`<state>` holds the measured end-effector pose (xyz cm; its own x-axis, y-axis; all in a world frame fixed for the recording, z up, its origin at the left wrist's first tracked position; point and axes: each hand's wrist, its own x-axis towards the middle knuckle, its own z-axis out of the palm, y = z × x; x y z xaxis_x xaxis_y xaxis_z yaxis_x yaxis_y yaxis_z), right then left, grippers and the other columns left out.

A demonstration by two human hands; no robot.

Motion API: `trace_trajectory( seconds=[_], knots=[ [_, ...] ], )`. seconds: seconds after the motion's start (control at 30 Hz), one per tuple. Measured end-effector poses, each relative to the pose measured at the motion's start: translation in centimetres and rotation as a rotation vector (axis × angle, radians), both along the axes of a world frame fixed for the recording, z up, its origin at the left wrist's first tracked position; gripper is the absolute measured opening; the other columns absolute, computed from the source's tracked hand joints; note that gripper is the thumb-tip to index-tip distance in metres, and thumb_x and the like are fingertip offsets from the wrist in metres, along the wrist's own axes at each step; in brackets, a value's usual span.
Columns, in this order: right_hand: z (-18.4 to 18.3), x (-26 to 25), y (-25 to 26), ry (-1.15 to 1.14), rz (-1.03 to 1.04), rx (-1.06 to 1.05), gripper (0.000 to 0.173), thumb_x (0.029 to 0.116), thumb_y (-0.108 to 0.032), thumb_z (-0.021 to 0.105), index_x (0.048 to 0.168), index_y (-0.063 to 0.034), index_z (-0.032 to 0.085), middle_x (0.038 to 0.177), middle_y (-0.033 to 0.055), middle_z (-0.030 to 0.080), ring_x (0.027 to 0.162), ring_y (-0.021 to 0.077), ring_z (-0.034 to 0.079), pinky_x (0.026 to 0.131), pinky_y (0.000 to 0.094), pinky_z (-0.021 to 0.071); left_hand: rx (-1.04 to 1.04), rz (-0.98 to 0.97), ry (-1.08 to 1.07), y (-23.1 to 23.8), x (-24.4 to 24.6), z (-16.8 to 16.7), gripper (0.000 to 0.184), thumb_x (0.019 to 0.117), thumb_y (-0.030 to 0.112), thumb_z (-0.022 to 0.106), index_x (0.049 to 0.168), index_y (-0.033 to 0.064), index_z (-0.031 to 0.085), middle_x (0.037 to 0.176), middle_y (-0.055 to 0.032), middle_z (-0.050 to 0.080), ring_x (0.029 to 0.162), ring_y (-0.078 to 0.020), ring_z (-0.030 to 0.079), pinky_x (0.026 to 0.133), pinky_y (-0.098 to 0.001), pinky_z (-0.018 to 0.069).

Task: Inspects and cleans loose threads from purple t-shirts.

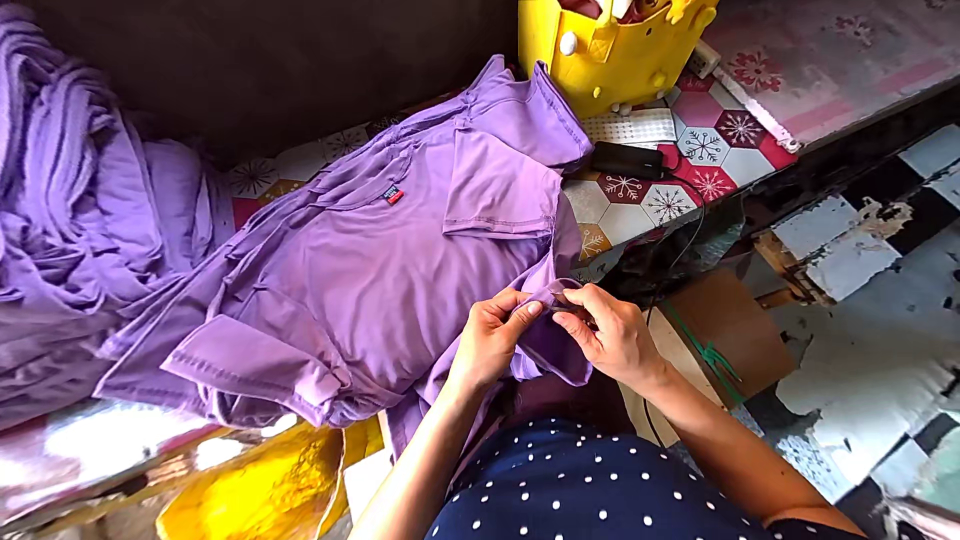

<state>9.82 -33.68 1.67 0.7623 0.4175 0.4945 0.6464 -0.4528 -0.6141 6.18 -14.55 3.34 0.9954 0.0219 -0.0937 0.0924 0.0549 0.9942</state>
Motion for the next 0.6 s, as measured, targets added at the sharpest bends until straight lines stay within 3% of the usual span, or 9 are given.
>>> trace_trajectory(
  seconds=[0.2, 0.47, 0.6],
  knots=[
    [-0.2, 0.6, -0.4, -0.024, 0.055, -0.004, 0.031, 0.1030, -0.028, 0.061, 0.096, -0.0003, 0.072, 0.081, 0.0097, 0.069, 0.068, 0.0139, 0.067, 0.058, 0.0269, 0.0541, 0.024, -0.009, 0.008, 0.0, 0.0, -0.2, 0.018, 0.0987, 0.008, 0.061, 0.086, 0.0093, 0.073, 0.082, 0.0042, 0.066, 0.075, -0.0032, 0.062, 0.072, -0.0220, 0.0541],
    [-0.2, 0.9, -0.7, -0.149, 0.036, -0.039, 0.029, 0.1021, -0.024, 0.062, 0.091, -0.0006, 0.075, 0.071, 0.0083, 0.064, 0.060, 0.0152, 0.061, 0.051, 0.0270, 0.0483, 0.030, -0.029, 0.038, -0.1, 0.2, 0.0, 0.019, 0.0992, 0.007, 0.060, 0.085, 0.0087, 0.073, 0.079, 0.0042, 0.066, 0.073, -0.0031, 0.063, 0.071, -0.0215, 0.0540],
    [-0.2, 1.0, -1.1, -0.107, 0.042, -0.002, 0.026, 0.1015, -0.021, 0.062, 0.090, 0.0001, 0.074, 0.073, 0.0089, 0.066, 0.062, 0.0147, 0.064, 0.054, 0.0264, 0.0506, 0.011, -0.018, 0.064, -0.3, 0.3, 0.1, 0.023, 0.1013, 0.008, 0.057, 0.084, 0.0097, 0.072, 0.074, 0.0060, 0.066, 0.070, -0.0012, 0.061, 0.069, -0.0202, 0.0521]
  ],
)
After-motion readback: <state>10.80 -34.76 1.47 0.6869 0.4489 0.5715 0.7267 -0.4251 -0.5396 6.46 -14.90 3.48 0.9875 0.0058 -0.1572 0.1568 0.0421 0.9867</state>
